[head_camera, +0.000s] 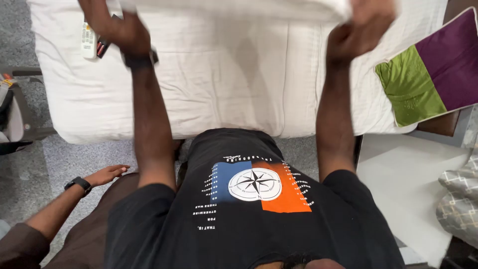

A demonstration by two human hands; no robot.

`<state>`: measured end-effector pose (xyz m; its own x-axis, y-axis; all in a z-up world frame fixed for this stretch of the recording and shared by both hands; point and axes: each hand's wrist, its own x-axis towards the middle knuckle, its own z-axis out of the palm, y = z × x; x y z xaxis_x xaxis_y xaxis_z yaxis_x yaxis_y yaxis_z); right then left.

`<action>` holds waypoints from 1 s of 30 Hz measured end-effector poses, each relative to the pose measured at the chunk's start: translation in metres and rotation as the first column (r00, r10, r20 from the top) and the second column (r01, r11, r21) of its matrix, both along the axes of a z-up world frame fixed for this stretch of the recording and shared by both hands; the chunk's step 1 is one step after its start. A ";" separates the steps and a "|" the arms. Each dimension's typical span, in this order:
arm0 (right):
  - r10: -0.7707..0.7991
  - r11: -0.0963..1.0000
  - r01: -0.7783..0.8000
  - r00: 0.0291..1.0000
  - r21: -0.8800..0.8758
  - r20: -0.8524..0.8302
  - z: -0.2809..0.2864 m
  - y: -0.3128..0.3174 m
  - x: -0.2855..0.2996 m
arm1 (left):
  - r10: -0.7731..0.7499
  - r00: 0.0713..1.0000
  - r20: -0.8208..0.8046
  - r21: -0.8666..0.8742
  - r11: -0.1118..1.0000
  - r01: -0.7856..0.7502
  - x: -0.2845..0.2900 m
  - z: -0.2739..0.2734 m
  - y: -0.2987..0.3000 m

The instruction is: The person folds a white towel on a bed, then proceeds to fold a white bedsheet. The person uses both hands to smooth, align, and fold the items into neat rectangles.

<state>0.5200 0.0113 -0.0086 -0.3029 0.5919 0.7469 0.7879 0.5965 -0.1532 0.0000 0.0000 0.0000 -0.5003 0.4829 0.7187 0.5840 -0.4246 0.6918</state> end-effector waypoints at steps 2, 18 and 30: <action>0.012 0.992 -0.008 0.999 0.125 -0.031 0.038 -0.118 0.004 | 0.068 0.990 -0.127 -0.080 0.994 -0.078 0.001 -0.025 -0.046; 0.065 0.535 -0.006 0.997 -0.845 0.034 -0.209 -0.207 -0.057 | -0.539 0.803 -0.253 -0.920 0.392 -0.026 0.000 -0.208 -0.223; 0.089 0.486 0.011 0.994 -0.874 0.062 -0.200 -0.213 -0.054 | -0.763 0.624 -0.166 -0.981 0.192 -0.026 -0.020 -0.229 -0.213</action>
